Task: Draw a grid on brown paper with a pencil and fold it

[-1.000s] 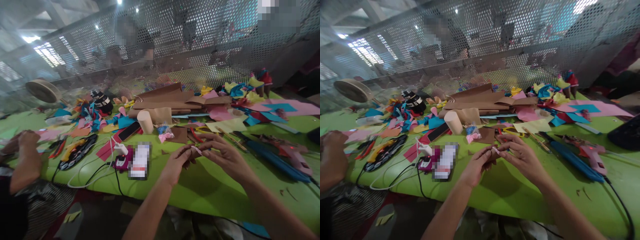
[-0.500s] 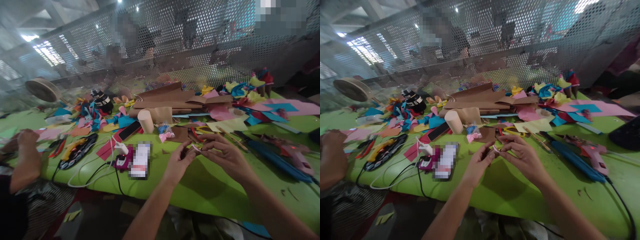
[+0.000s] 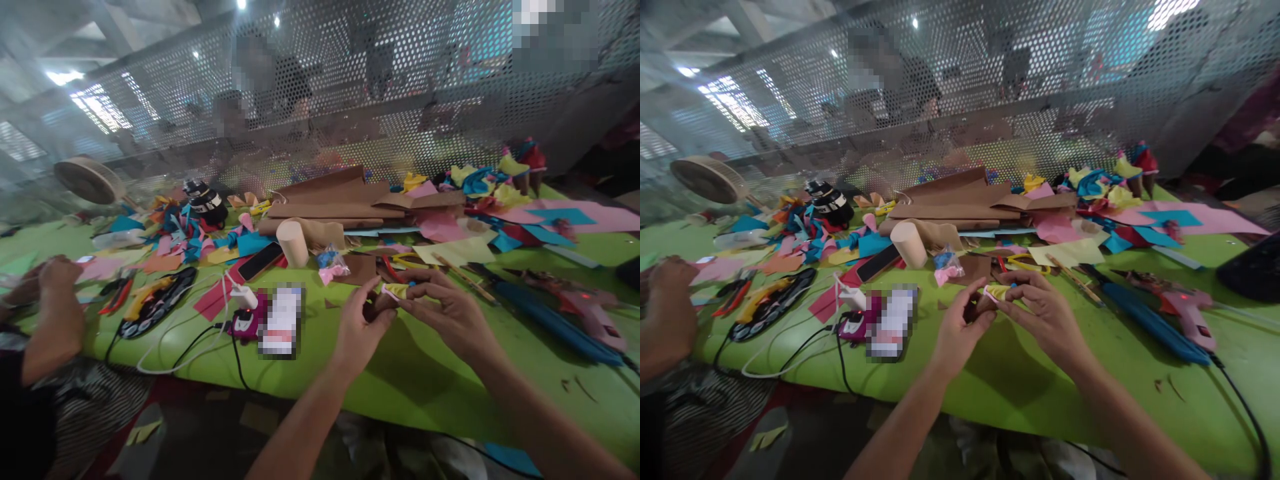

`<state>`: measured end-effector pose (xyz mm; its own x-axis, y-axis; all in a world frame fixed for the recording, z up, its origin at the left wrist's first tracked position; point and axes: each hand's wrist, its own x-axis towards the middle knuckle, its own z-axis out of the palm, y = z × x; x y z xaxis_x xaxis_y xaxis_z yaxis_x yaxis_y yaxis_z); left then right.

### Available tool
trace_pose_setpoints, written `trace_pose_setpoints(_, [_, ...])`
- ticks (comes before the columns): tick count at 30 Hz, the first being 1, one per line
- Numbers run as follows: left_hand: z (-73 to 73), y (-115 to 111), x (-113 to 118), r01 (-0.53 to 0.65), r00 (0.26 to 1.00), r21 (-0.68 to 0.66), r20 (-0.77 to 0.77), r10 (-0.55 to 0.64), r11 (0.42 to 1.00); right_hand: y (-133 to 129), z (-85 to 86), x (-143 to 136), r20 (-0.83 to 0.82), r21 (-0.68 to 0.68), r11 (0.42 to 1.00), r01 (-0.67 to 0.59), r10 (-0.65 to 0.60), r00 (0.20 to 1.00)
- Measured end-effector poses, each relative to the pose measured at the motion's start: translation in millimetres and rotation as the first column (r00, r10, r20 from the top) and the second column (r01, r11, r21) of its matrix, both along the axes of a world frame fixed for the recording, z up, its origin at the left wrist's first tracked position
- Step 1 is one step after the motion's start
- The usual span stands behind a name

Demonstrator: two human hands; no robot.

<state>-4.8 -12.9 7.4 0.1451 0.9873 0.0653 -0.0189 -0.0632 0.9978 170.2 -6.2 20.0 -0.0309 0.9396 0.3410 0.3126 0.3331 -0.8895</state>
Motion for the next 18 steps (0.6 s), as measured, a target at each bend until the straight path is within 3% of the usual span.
trace_pose_setpoints(8, [3.2, 1.8, 0.1, 0.181, 0.982, -0.230, 0.102, -0.161, 0.956, 0.7, -1.2, 1.3, -0.012, 0.036, 0.999, -0.019, 0.019, 1.000])
trace_pose_setpoints(13, [2.4, 1.5, 0.9, 0.091, 0.995, -0.118, 0.044, -0.086, 0.989, -0.7, -1.5, 0.3, -0.007, 0.144, 0.988, 0.062, -0.062, 0.998])
trace_pose_setpoints(18, [-5.2, 0.9, 3.3, 0.060, 0.998, -0.008, 0.019, -0.060, 0.998, -1.8, -2.8, -3.3, 0.062, 0.194, 0.980, 0.045, -0.058, 0.996])
